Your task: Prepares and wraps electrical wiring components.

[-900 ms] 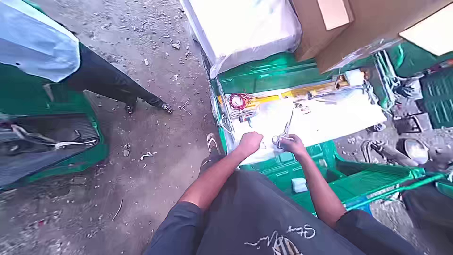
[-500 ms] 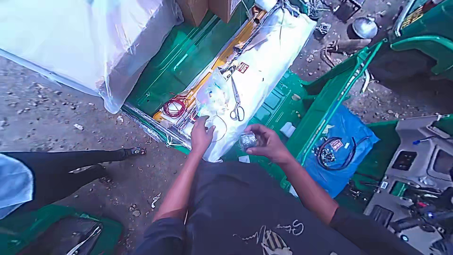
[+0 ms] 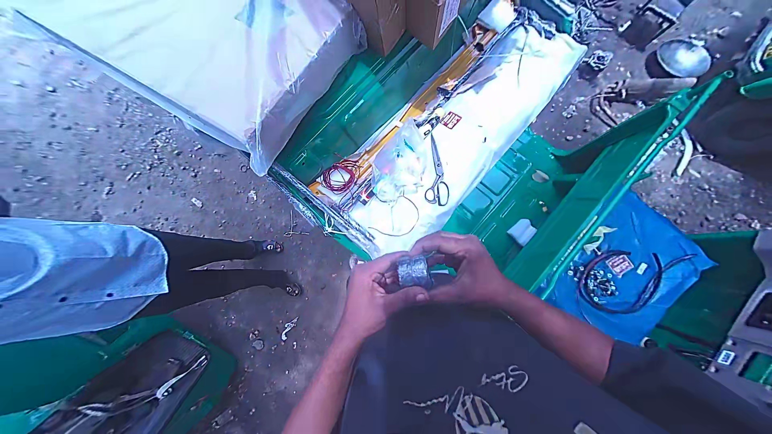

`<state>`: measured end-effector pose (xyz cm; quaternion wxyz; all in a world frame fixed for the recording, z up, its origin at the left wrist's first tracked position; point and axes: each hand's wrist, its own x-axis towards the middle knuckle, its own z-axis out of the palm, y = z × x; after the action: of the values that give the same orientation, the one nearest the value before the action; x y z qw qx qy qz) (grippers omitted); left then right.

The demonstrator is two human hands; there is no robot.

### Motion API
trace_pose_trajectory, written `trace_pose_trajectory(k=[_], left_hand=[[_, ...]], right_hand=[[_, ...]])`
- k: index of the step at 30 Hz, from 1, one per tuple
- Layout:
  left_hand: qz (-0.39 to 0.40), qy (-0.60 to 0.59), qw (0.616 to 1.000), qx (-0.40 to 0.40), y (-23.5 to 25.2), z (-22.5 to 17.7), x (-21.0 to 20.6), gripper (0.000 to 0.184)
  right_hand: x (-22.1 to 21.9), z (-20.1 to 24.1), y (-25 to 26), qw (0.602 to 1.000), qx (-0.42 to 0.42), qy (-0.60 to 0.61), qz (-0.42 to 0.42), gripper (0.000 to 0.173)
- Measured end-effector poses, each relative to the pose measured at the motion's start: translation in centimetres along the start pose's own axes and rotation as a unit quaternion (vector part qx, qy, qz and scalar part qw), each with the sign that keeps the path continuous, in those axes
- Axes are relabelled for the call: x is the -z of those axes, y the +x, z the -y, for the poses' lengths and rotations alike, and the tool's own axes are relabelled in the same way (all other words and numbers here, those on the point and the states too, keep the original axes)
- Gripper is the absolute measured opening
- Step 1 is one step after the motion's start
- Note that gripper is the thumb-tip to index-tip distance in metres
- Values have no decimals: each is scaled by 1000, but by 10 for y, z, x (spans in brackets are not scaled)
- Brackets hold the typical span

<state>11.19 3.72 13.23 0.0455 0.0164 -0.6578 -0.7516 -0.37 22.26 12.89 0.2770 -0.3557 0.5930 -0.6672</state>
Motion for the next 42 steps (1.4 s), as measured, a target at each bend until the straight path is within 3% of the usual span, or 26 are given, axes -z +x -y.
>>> trace_pose_trajectory(k=[9,12,15,22,26,30,32,35,38,42], left_hand=[[-5,7,995,-95,-26,2,26,53],[-31,6,998,-55,-44,0,43,49],[-54,135,989,0,-64,-3,59,48],[26,259,965,-8,-119,-21,101,57],[83,236,968,-24,-139,-18,118,50],[159,198,966,-52,-155,-13,134,45],[200,146,968,-48,-157,-11,143,43],[238,-86,966,53,-156,-1,158,43],[200,-290,928,120,-154,10,164,37],[112,-329,931,113,-147,18,164,35]], right_hand=[[-23,6,12,997,-18,33,67,56],[-52,4,17,996,28,-65,60,51],[-88,3,9,971,101,-211,40,52],[-162,23,-22,952,109,-279,66,56],[-201,27,-41,947,67,-314,24,52],[-211,28,-49,980,-4,-196,-18,28],[-202,31,-48,989,-74,-125,13,26],[-197,25,-49,982,-173,71,24,24],[-185,10,-52,937,-255,236,-40,21],[-178,-14,-62,934,-190,291,-89,21]])
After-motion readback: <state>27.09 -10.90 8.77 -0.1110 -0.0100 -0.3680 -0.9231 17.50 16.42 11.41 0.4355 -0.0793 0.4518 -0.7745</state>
